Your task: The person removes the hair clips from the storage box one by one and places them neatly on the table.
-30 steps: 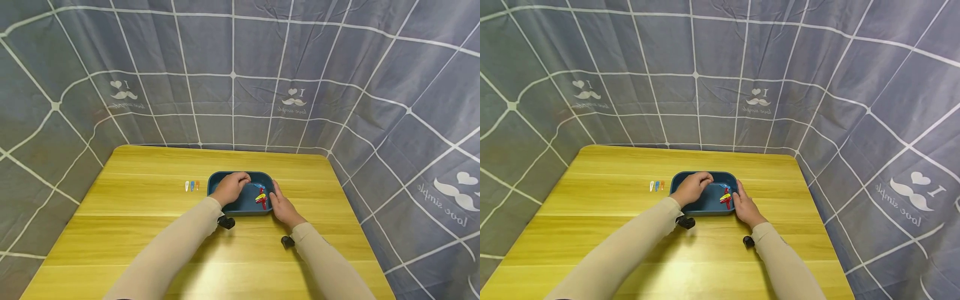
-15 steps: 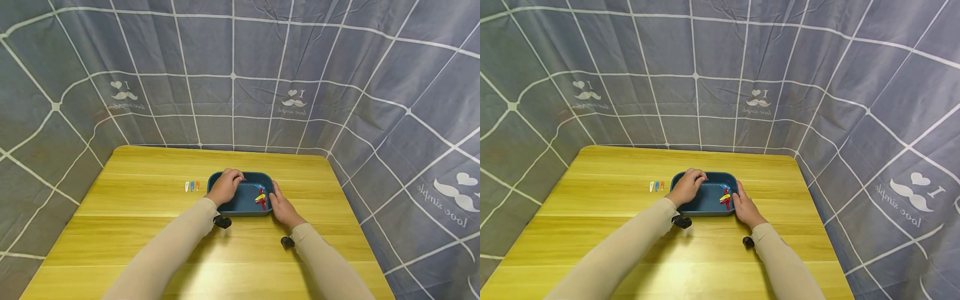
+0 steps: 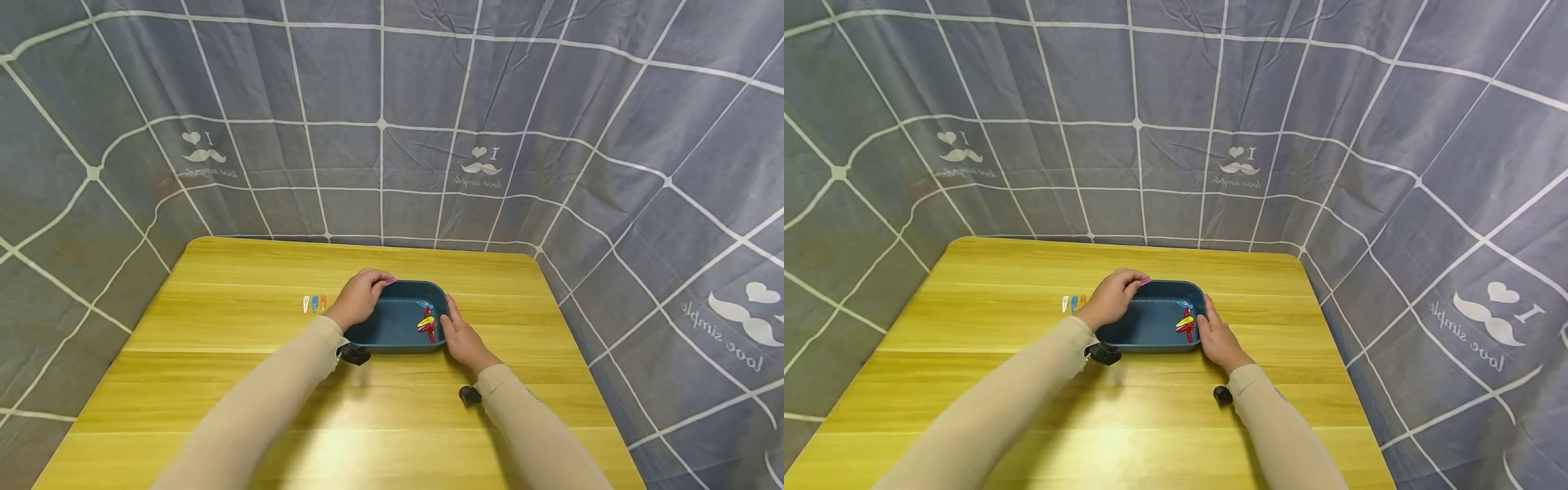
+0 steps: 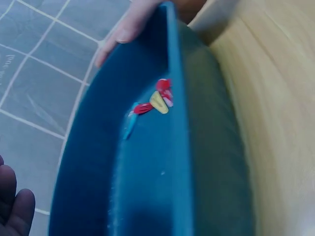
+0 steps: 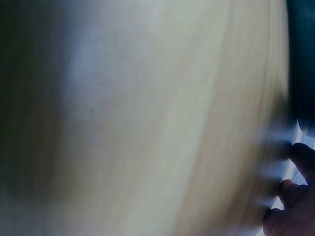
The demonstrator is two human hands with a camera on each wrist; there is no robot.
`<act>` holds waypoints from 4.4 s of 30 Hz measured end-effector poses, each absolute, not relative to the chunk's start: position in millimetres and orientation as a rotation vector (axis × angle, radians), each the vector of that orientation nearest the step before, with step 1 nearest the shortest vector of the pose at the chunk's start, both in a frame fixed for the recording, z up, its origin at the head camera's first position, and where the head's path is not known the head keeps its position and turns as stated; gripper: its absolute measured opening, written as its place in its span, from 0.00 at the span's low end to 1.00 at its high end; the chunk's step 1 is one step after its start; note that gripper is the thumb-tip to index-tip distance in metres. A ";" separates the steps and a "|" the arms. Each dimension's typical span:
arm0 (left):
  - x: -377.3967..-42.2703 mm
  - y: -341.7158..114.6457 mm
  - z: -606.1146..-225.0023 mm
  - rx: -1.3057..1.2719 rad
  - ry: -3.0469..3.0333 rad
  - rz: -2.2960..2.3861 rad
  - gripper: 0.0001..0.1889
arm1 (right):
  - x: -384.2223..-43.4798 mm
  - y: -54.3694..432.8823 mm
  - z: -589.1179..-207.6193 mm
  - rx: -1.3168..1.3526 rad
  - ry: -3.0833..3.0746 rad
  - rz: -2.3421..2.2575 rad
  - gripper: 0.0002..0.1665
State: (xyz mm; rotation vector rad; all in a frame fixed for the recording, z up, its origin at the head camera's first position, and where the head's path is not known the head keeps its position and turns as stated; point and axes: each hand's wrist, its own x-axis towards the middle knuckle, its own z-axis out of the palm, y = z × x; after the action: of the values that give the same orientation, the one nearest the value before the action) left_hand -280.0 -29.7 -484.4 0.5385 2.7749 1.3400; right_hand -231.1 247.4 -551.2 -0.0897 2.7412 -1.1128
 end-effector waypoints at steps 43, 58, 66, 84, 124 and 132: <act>-278.8 -174.6 -489.7 0.161 2.664 1.563 0.21 | -234.7 247.0 -555.1 -0.073 2.712 -1.141 0.38; -278.8 -205.5 -505.9 0.109 2.743 1.418 0.23 | -235.4 247.0 -554.4 -0.121 2.734 -1.135 0.37; -283.8 -215.0 -524.6 0.106 2.734 1.250 0.24 | -236.4 247.7 -555.1 -0.107 2.733 -1.142 0.37; -299.6 -215.9 -548.5 0.084 2.794 1.077 0.19 | -237.3 245.9 -553.5 -0.068 2.705 -1.137 0.38; -295.8 -210.4 -559.8 0.076 2.906 0.967 0.17 | -237.0 247.0 -551.7 -0.076 2.710 -1.127 0.38; -294.8 -207.6 -559.4 0.105 2.908 0.949 0.19 | -238.0 246.9 -552.1 -0.085 2.713 -1.123 0.37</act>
State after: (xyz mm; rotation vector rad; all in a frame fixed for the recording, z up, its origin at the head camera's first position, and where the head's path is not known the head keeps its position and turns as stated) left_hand -294.8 -207.6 -559.4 0.1047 2.9077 0.9489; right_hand -238.0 246.9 -552.1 -0.0854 2.7130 -1.1228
